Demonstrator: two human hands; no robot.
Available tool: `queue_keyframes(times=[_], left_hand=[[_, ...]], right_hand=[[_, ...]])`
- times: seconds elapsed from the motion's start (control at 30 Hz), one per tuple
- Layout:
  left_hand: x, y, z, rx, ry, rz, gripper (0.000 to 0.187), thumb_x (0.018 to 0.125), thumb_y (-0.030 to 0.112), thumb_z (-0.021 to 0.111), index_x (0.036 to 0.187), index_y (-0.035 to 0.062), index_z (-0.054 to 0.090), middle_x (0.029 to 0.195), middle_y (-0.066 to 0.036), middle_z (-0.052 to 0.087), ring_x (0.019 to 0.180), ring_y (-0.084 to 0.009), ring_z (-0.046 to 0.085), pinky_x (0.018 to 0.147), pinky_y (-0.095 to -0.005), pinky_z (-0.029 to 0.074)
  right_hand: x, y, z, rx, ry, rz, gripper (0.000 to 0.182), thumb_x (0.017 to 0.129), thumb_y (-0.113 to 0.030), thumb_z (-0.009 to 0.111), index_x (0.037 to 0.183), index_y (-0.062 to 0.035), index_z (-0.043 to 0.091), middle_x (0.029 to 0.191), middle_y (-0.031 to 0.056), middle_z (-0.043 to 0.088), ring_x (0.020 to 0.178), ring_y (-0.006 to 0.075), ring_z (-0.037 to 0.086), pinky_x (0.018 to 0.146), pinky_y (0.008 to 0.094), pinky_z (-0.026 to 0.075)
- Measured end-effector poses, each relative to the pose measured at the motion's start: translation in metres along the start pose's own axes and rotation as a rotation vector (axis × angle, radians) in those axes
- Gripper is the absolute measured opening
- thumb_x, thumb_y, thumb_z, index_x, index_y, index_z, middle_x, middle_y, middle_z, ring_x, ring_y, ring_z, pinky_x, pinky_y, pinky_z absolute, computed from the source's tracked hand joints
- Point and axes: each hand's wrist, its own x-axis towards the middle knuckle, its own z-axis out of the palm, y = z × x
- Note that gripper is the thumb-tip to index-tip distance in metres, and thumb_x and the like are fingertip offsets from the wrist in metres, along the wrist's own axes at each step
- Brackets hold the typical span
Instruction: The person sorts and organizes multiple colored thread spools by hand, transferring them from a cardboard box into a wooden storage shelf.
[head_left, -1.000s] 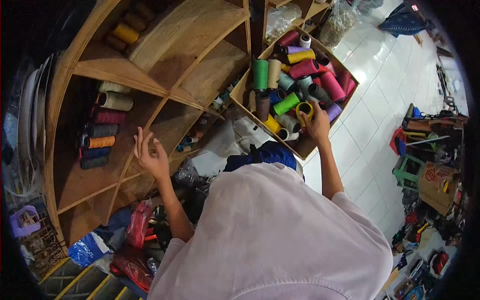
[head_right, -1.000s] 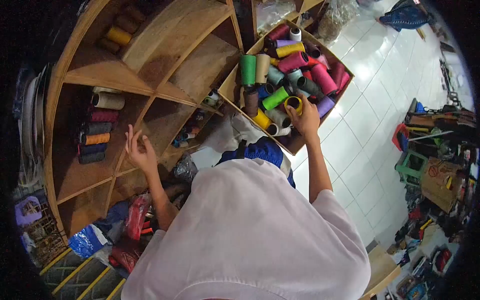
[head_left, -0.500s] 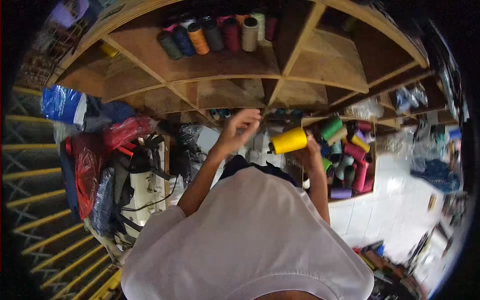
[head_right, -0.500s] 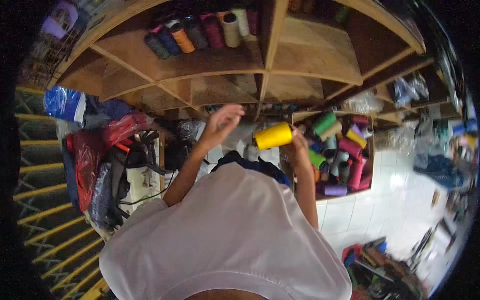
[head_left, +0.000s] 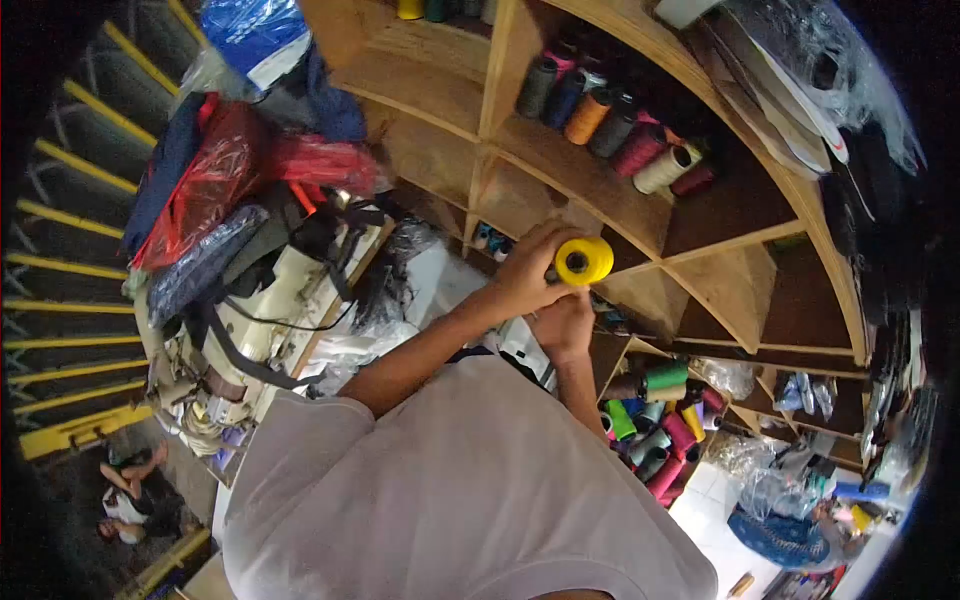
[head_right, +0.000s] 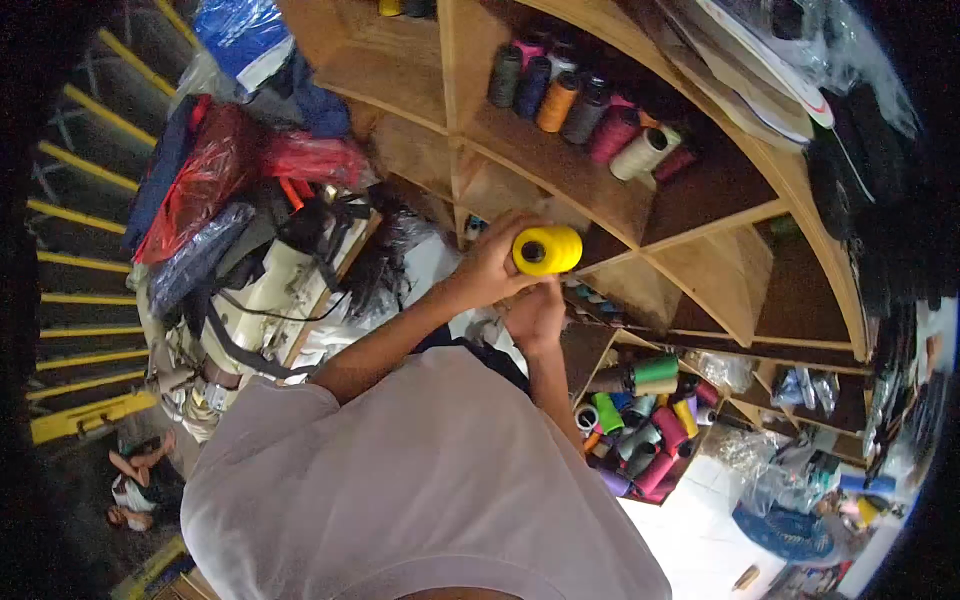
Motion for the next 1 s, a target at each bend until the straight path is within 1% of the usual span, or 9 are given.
queue_keyframes(times=[0.13,0.27,0.33,0.53,0.6,0.63,0.77,0.9,1.0], left_hand=[[0.05,-0.01,0.04,0.13,0.064,0.151,0.058,0.07,0.028,0.084,0.115,0.0023,0.058,0.113,-0.016,0.06,0.107,-0.0378,0.059,0.09,-0.0453,0.048],[0.089,-0.011,0.069,0.229,-0.024,0.093,0.066,0.069,0.037,0.082,0.119,0.0019,0.056,0.114,-0.017,0.058,0.104,-0.0395,0.059,0.088,-0.049,0.047],[0.099,-0.021,0.089,0.378,0.026,0.117,0.066,0.068,0.038,0.082,0.117,0.0019,0.057,0.114,-0.017,0.057,0.101,-0.0393,0.06,0.084,-0.0485,0.047],[0.116,-0.033,0.122,0.19,0.1,0.124,0.061,0.068,0.031,0.088,0.114,0.0028,0.059,0.106,-0.017,0.059,0.099,-0.0382,0.063,0.081,-0.0449,0.052],[0.112,-0.041,0.127,-0.011,0.137,0.07,0.054,0.068,0.022,0.089,0.107,0.0019,0.058,0.102,-0.017,0.059,0.096,-0.035,0.063,0.074,-0.043,0.054],[0.111,-0.031,0.12,0.083,0.159,0.101,0.049,0.067,0.017,0.089,0.1,0.0023,0.056,0.103,-0.016,0.059,0.087,-0.0323,0.063,0.066,-0.0415,0.053],[0.119,-0.039,0.121,0.16,0.115,0.156,0.036,0.073,0.015,0.084,0.092,0.0001,0.058,0.088,-0.017,0.062,0.071,-0.031,0.064,0.063,-0.0403,0.051],[0.126,-0.048,0.127,0.141,0.124,0.124,0.029,0.077,0.013,0.081,0.091,-0.0007,0.06,0.084,-0.017,0.064,0.072,-0.0313,0.065,0.064,-0.0406,0.051],[0.13,-0.05,0.131,0.14,0.177,0.13,0.024,0.079,0.01,0.078,0.094,-0.0006,0.062,0.086,-0.017,0.065,0.077,-0.0347,0.066,0.065,-0.0418,0.051]], right_hand=[[0.001,0.012,-0.049,0.031,0.29,0.089,0.046,0.099,-0.052,0.046,0.132,-0.0215,0.053,0.135,0.0047,0.052,0.122,0.0283,0.048,0.104,0.0475,0.036],[-0.019,0.018,-0.118,-0.021,0.625,0.045,0.039,0.1,-0.039,0.047,0.134,-0.0211,0.052,0.143,0.0054,0.048,0.127,0.0261,0.048,0.103,0.0463,0.039],[-0.031,0.011,-0.14,0.081,0.648,-0.056,0.037,0.098,-0.035,0.052,0.133,-0.023,0.055,0.138,0.0042,0.05,0.127,0.0243,0.046,0.103,0.0451,0.037],[-0.057,0.003,-0.215,0.151,0.583,-0.159,0.033,0.095,-0.035,0.057,0.126,-0.0241,0.057,0.122,0.0022,0.053,0.115,0.0224,0.05,0.097,0.0416,0.04],[-0.065,0.003,-0.193,0.226,0.805,-0.183,0.025,0.094,-0.036,0.053,0.11,-0.0205,0.062,0.097,-0.001,0.061,0.095,0.0227,0.054,0.083,0.0384,0.044],[-0.067,0.003,-0.198,0.238,0.696,-0.177,0.025,0.094,-0.035,0.05,0.111,-0.0211,0.061,0.101,-0.0005,0.059,0.095,0.0226,0.054,0.081,0.038,0.044],[-0.059,0.008,-0.196,0.239,0.8,-0.134,0.025,0.095,-0.035,0.05,0.113,-0.0208,0.061,0.106,0.0005,0.059,0.104,0.0219,0.054,0.085,0.0381,0.044],[-0.051,0.01,-0.206,0.183,0.739,-0.106,0.031,0.096,-0.038,0.052,0.122,-0.0226,0.059,0.124,0.0028,0.056,0.114,0.024,0.052,0.096,0.0424,0.043],[-0.049,0.005,-0.203,0.176,0.725,-0.103,0.032,0.096,-0.038,0.052,0.123,-0.0222,0.059,0.123,0.0024,0.056,0.114,0.0248,0.053,0.096,0.0424,0.043]])
